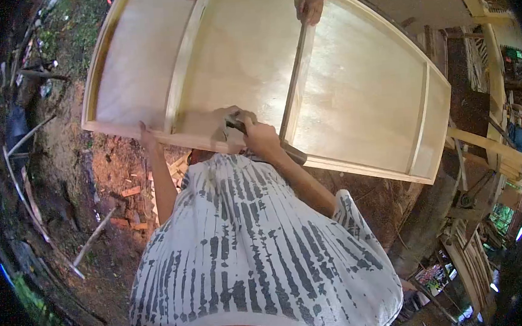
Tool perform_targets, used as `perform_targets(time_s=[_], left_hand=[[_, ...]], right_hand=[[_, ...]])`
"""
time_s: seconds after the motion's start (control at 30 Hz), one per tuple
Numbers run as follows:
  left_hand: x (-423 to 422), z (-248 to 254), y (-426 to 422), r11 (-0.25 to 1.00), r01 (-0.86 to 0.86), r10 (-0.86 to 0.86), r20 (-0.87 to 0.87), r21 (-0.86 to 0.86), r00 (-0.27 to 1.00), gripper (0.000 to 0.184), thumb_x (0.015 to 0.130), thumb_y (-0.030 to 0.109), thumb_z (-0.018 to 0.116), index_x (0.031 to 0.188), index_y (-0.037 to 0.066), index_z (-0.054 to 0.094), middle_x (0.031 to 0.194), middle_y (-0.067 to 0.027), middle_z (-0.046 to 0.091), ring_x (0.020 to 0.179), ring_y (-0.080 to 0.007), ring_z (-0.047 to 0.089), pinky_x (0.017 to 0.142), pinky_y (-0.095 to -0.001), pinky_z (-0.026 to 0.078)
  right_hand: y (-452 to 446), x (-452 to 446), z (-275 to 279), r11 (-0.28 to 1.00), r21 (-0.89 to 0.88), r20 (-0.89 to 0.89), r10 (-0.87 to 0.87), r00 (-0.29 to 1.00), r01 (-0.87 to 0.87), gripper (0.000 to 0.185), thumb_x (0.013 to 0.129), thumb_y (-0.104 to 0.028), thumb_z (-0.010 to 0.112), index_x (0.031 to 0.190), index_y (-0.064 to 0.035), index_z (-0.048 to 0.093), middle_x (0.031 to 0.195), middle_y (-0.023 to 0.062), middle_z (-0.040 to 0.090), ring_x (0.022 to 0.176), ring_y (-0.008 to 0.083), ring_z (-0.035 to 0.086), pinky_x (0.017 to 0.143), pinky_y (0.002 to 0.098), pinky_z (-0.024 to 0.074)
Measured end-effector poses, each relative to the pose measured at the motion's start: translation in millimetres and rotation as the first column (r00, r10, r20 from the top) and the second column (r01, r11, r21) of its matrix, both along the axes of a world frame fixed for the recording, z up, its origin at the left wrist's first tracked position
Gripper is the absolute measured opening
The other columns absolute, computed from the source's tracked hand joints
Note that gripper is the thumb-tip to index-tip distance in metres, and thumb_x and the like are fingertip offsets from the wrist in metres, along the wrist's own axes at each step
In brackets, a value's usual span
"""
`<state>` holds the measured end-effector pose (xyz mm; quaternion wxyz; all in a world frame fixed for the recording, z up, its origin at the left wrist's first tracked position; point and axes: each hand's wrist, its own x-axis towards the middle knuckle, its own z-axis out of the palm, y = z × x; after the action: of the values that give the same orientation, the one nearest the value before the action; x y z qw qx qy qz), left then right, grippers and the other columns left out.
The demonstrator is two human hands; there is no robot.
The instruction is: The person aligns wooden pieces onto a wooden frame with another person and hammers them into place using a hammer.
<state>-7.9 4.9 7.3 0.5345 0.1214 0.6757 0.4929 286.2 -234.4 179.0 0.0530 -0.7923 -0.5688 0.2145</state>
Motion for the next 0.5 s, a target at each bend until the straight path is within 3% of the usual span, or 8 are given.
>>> perform_targets(time_s=[0.1,0.17,0.2,0.23,0.33,0.37,0.4,0.5], left_hand=[[-2.6,-5.5,4.2,1.000,0.007,-0.008,0.038,0.006,0.999,0.063,0.092,0.055,0.072,0.109,-0.006,0.068,0.097,-0.0164,0.071,0.078,-0.0293,0.069,0.071,-0.0419,0.058],[-11.2,1.5,2.2,0.999,0.042,-0.041,0.040,-0.018,0.998,0.062,0.092,0.057,0.071,0.106,-0.004,0.068,0.092,-0.0140,0.069,0.077,-0.0287,0.067,0.069,-0.0410,0.057],[-2.6,23.5,-8.9,0.996,0.068,-0.062,0.092,-0.062,0.994,0.063,0.093,0.057,0.069,0.121,0.001,0.060,0.102,-0.0123,0.067,0.088,-0.0290,0.066,0.079,-0.0431,0.056],[0.7,32.9,-16.6,0.990,0.093,-0.077,0.145,-0.107,0.986,0.068,0.094,0.058,0.067,0.135,0.005,0.052,0.112,-0.0107,0.065,0.098,-0.0293,0.064,0.089,-0.0452,0.054],[-7.3,-0.7,-26.6,0.993,0.105,-0.086,0.311,-0.044,0.947,0.047,0.097,0.059,0.061,0.104,0.013,0.063,0.092,-0.0049,0.063,0.083,-0.0216,0.063,0.073,-0.0414,0.054],[-7.6,22.8,-39.5,0.989,0.145,-0.141,0.419,0.023,0.897,0.046,0.098,0.060,0.059,0.103,0.015,0.063,0.094,-0.0035,0.063,0.085,-0.0206,0.063,0.074,-0.0423,0.053],[-5.8,35.0,-50.0,0.983,0.176,-0.183,0.362,0.053,0.914,0.044,0.098,0.061,0.058,0.101,0.018,0.063,0.096,-0.0016,0.064,0.088,-0.0192,0.061,0.076,-0.0404,0.051],[-12.8,35.4,-63.5,0.993,0.115,-0.112,0.423,0.020,0.899,0.046,0.098,0.060,0.058,0.108,0.015,0.063,0.099,-0.0033,0.064,0.091,-0.0200,0.062,0.076,-0.0371,0.050]], right_hand=[[-8.0,10.0,-4.4,0.995,-0.054,0.008,-0.081,0.997,0.081,0.040,0.086,-0.022,0.067,0.119,-0.0089,0.050,0.088,0.0222,0.071,0.084,0.0428,0.070,0.073,0.0539,0.0550],[-7.1,6.1,6.0,0.995,-0.048,-0.031,-0.086,0.996,0.085,0.046,0.085,-0.031,0.072,0.120,-0.0098,0.050,0.100,0.0220,0.071,0.090,0.0426,0.070,0.076,0.0540,0.0549],[-7.3,6.9,5.5,0.995,-0.048,-0.059,-0.085,0.995,0.082,0.049,0.085,-0.035,0.074,0.121,-0.0101,0.050,0.103,0.0216,0.071,0.091,0.0427,0.070,0.077,0.0541,0.0548],[-5.2,7.6,4.1,0.998,-0.028,-0.037,-0.060,0.998,0.059,0.071,0.083,-0.048,0.076,0.133,-0.0060,0.048,0.112,0.0218,0.069,0.094,0.0398,0.072,0.077,0.0512,0.0574],[-1.4,11.6,-8.3,0.998,-0.046,-0.050,-0.056,0.997,0.054,0.066,0.088,-0.053,0.071,0.133,-0.0112,0.049,0.114,0.0206,0.069,0.093,0.0395,0.072,0.078,0.0532,0.0563],[0.4,12.3,-9.5,0.992,-0.087,-0.097,-0.097,0.991,0.088,0.063,0.089,-0.054,0.070,0.130,-0.0104,0.049,0.113,0.0211,0.070,0.091,0.0398,0.072,0.077,0.0538,0.0559],[0.1,14.1,-5.2,0.991,-0.111,-0.112,-0.083,0.990,0.071,0.057,0.090,-0.047,0.069,0.128,-0.0094,0.050,0.112,0.0222,0.069,0.094,0.0417,0.070,0.080,0.0537,0.0552],[-8.3,22.5,-26.3,0.999,-0.011,-0.166,-0.037,0.985,0.035,0.051,0.089,-0.031,0.071,0.127,-0.0062,0.049,0.110,0.0242,0.069,0.098,0.0455,0.068,0.083,0.0539,0.0539]])
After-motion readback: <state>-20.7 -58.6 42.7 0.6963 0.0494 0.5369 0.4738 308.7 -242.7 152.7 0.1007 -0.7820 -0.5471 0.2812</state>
